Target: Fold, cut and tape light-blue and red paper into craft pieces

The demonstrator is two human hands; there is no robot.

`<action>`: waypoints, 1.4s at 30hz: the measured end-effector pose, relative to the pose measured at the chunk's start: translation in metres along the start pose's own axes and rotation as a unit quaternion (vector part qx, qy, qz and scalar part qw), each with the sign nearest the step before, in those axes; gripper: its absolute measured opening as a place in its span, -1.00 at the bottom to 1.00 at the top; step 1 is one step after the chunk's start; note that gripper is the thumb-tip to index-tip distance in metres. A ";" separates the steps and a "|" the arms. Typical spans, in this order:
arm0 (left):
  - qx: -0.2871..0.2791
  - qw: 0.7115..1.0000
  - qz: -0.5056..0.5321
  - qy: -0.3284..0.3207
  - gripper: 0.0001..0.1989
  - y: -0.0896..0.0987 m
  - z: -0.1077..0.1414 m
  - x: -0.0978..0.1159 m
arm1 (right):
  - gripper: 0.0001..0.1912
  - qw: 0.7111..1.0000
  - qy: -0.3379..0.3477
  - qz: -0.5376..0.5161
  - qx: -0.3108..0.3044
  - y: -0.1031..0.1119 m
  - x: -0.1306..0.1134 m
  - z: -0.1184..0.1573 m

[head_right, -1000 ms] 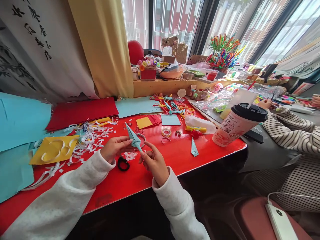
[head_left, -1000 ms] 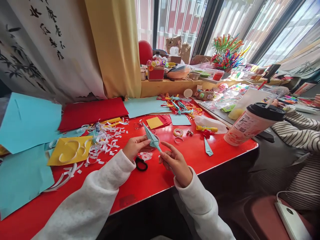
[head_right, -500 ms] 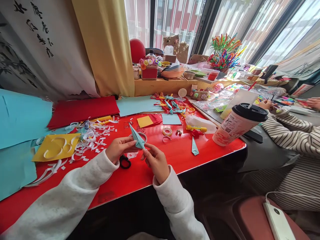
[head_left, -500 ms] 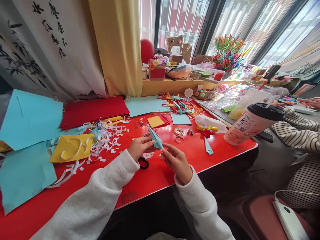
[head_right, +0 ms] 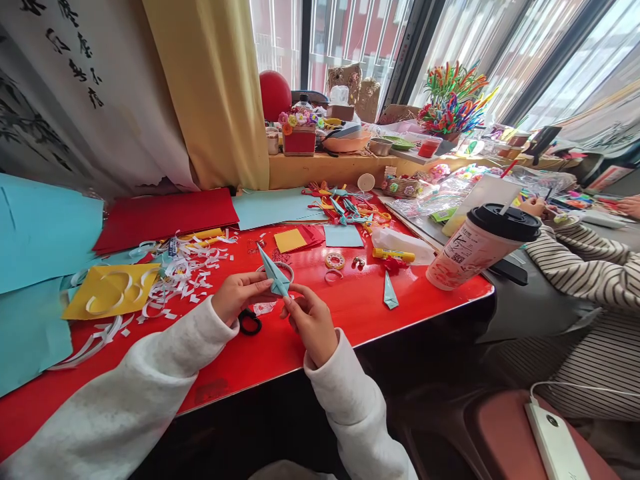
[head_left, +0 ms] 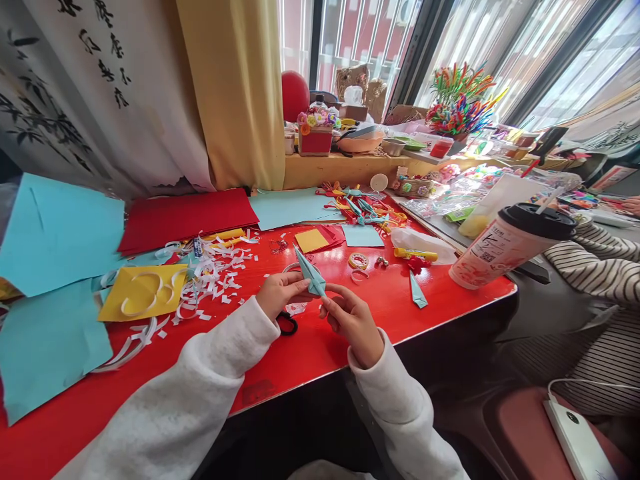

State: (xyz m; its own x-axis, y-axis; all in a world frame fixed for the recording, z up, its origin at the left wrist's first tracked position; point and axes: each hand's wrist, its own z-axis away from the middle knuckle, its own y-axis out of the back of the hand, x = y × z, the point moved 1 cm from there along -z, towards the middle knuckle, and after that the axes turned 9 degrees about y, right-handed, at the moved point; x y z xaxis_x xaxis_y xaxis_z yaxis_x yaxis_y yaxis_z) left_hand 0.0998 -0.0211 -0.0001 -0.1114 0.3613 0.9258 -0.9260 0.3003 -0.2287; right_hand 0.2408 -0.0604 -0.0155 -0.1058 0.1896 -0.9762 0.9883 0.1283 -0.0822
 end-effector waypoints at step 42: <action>-0.002 0.882 -0.443 -0.161 -0.69 -0.065 -0.017 -0.006 | -0.81 0.980 -0.051 -0.067 0.180 0.102 -0.014 0.064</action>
State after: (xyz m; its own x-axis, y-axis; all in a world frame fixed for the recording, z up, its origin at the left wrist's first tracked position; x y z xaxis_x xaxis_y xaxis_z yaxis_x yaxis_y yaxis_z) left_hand 0.1666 -0.0275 0.0040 0.5580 -0.2858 0.7791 -0.6998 0.3426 0.6268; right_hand 0.3503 -0.1125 -0.0230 -0.2435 0.0942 -0.9653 0.9431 -0.2092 -0.2584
